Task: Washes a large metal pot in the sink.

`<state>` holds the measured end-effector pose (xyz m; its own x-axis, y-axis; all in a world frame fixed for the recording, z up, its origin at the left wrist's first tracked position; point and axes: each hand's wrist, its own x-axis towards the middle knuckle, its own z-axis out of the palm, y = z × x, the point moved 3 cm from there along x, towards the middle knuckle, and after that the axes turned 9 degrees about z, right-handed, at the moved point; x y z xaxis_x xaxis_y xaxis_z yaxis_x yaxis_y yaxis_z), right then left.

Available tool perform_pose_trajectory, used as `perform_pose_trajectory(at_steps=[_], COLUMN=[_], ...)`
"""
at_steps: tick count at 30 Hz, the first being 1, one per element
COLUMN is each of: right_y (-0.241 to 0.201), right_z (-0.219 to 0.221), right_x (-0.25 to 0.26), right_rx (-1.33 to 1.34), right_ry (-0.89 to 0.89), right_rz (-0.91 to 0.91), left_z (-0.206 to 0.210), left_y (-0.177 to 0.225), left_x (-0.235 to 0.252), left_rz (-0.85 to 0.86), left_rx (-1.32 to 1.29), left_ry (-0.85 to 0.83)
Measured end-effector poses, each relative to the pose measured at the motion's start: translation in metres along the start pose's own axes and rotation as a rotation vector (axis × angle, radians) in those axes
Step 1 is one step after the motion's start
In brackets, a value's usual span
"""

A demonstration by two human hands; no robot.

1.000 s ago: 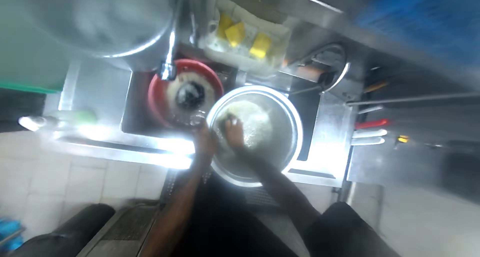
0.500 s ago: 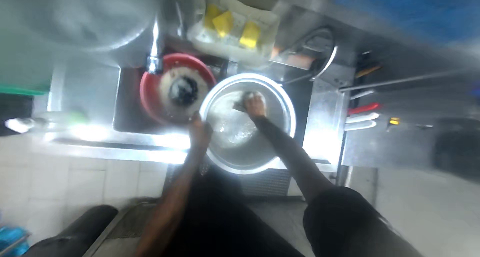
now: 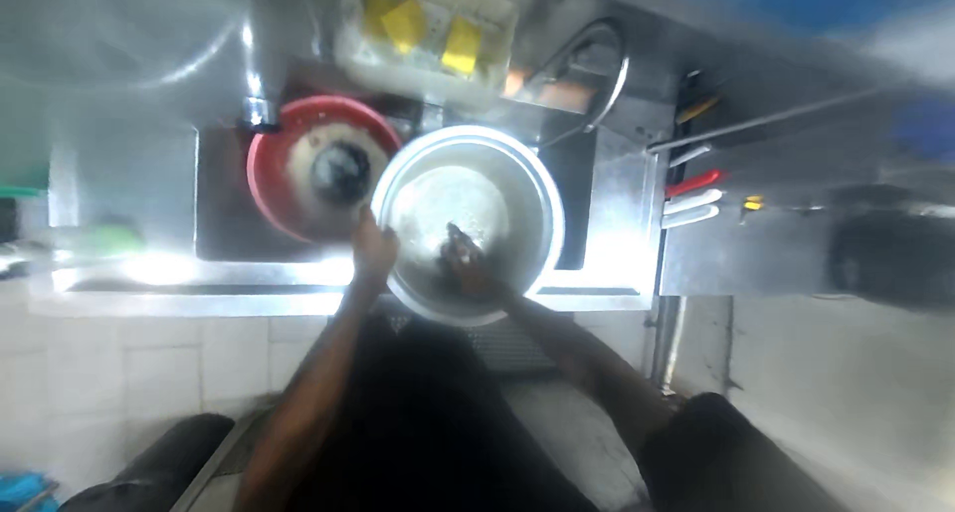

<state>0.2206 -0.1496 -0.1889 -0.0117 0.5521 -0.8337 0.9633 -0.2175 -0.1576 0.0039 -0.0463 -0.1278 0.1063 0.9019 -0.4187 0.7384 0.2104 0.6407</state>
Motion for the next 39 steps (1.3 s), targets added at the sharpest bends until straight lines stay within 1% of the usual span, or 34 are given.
perform_pose_trajectory(at_steps=[1,3,4,5,6,8,9,10,11,13,14,15,18,19,21,23,25,27,31,32,33,34,36,38,39], right_y=[0.008,0.028,0.036,0.043,0.053,0.075,0.076,0.069,0.053,0.01,-0.01,-0.027,-0.051,-0.053,-0.053,-0.05,-0.048,-0.043,-0.025,-0.024,-0.025,-0.03,-0.052,-0.079,-0.092], right_z=[-0.01,-0.028,-0.038,-0.052,-0.061,-0.061,-0.057,-0.049,-0.047,-0.049,-0.042,-0.032,0.001,0.01,0.009,-0.01,-0.031,-0.05,-0.086,-0.089,-0.087,-0.082,-0.077,-0.063,-0.052], right_x=[-0.001,0.007,0.017,0.028,0.041,0.072,0.08,0.079,0.066,0.044,0.032,0.022,0.02,0.025,0.034,0.043,0.048,0.061,0.109,0.116,0.118,0.115,0.095,0.08,0.075], right_rx=[-0.012,-0.015,-0.044,-0.108,-0.187,-0.302,-0.289,-0.229,-0.173,-0.11,-0.072,-0.049,-0.032,-0.055,-0.127,-0.147,-0.133,-0.079,-0.033,0.028,0.146,0.319,0.667,0.753,0.74], right_ry=[0.109,0.432,0.514,0.565,0.57,0.668,0.754,0.799,0.76,0.61,0.542,0.456,0.321,0.339,0.389,0.503,0.557,0.647,0.766,0.79,0.814,0.8,0.695,0.565,0.503], right_rz=[-0.005,-0.03,0.003,0.058,0.122,0.19,0.187,0.192,0.211,0.254,0.238,0.189,-0.111,-0.193,-0.261,-0.311,-0.333,-0.317,-0.179,-0.167,-0.167,-0.161,-0.128,-0.147,-0.209], left_z=[-0.001,-0.001,0.0,0.002,0.003,0.006,0.006,0.004,0.002,-0.001,-0.001,0.0,0.0,0.0,0.001,0.0,0.0,-0.001,0.0,0.0,-0.001,-0.001,-0.001,-0.001,-0.002], left_y=[-0.001,-0.003,-0.005,-0.007,-0.008,-0.007,-0.005,-0.002,0.0,0.001,0.001,0.002,0.006,0.004,0.002,0.002,0.001,0.0,0.002,0.002,0.003,0.003,0.005,0.007,0.008], left_x=[0.0,-0.001,0.0,0.002,0.004,0.008,0.011,0.011,0.01,0.008,0.005,0.003,0.003,0.003,-0.001,-0.006,-0.012,-0.011,-0.012,-0.011,-0.011,-0.012,-0.012,-0.013,-0.013], left_rz=[0.009,0.042,0.052,0.058,0.058,0.05,0.05,0.055,0.057,0.027,0.004,-0.019,-0.028,-0.025,-0.035,-0.027,-0.018,-0.014,0.0,-0.004,-0.012,-0.025,-0.046,-0.065,-0.075], left_rx=[0.003,0.003,0.006,0.004,0.004,0.0,-0.007,-0.006,-0.004,0.006,0.016,0.033,0.049,0.063,0.091,0.101,0.095,0.086,0.076,0.082,0.087,0.087,0.09,0.098,0.092], left_ry=[-0.005,-0.001,0.009,0.021,0.031,0.033,0.044,0.059,0.08,0.116,0.112,0.096,0.093,0.09,0.06,0.064,0.063,0.038,0.042,0.049,0.06,0.072,0.092,0.088,0.084])
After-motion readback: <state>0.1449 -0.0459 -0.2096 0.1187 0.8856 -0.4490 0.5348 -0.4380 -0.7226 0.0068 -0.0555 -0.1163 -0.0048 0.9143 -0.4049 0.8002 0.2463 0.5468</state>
